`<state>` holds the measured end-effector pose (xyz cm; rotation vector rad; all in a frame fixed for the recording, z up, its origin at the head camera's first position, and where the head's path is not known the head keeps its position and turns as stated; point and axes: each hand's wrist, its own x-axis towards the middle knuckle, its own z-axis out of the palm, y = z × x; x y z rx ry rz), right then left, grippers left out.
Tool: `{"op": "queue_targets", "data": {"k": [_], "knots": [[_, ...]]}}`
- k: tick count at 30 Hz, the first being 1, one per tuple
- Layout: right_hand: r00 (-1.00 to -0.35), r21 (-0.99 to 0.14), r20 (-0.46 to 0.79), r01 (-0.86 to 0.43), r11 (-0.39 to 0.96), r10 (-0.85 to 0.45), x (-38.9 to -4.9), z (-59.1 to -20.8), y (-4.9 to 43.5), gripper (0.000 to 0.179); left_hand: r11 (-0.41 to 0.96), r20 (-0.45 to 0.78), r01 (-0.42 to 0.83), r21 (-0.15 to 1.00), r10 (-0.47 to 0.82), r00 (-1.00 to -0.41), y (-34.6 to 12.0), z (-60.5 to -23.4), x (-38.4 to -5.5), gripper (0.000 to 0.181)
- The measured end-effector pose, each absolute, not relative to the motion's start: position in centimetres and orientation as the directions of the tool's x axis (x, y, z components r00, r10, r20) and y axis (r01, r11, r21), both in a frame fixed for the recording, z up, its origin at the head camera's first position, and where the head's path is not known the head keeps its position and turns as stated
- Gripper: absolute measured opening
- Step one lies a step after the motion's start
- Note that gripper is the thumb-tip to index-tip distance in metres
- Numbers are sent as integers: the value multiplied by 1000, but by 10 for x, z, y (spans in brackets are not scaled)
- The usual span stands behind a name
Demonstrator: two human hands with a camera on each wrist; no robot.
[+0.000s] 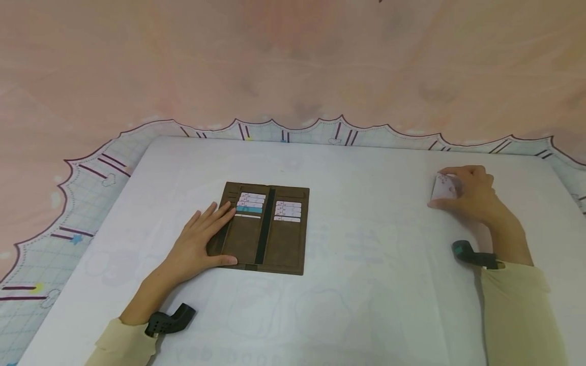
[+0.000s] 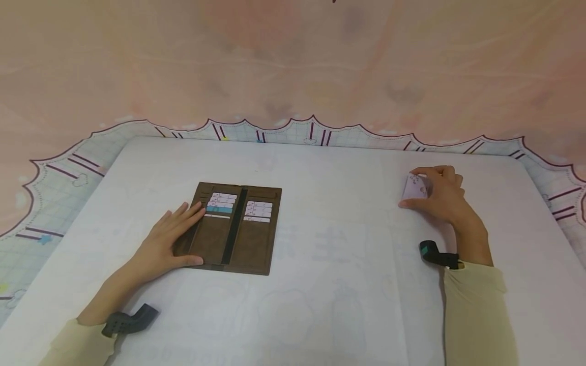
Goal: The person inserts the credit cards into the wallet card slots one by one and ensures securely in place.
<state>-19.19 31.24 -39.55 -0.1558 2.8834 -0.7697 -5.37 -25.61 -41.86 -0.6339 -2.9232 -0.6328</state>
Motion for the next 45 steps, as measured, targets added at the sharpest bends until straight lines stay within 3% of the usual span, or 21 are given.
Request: {"op": "queue_targets", "data": {"k": [4,13,17,27,45], "knots": [[-985,-549,-97,-65,833,-140,-190,-393,312,92,827,168,415,380,379,-910,-256,-419,-54,102],[-983,-578,-99,-67,813,-152,-189,-389,314,51,828,163,411,381,378,-911,-256,-418,-53,102],[-987,-627,-119,-11,779,-111,-188,-384,313,50,828,165,412,381,377,-911,-256,-418,-53,102],[-1000,-738,-3,21,675,28,-188,-378,301,55,823,173,419,384,381,-908,-256,-418,-54,102],[-995,-811,19,-73,580,-98,-202,-356,227,44,828,166,409,384,373,-913,-257,-416,-52,102]]}}
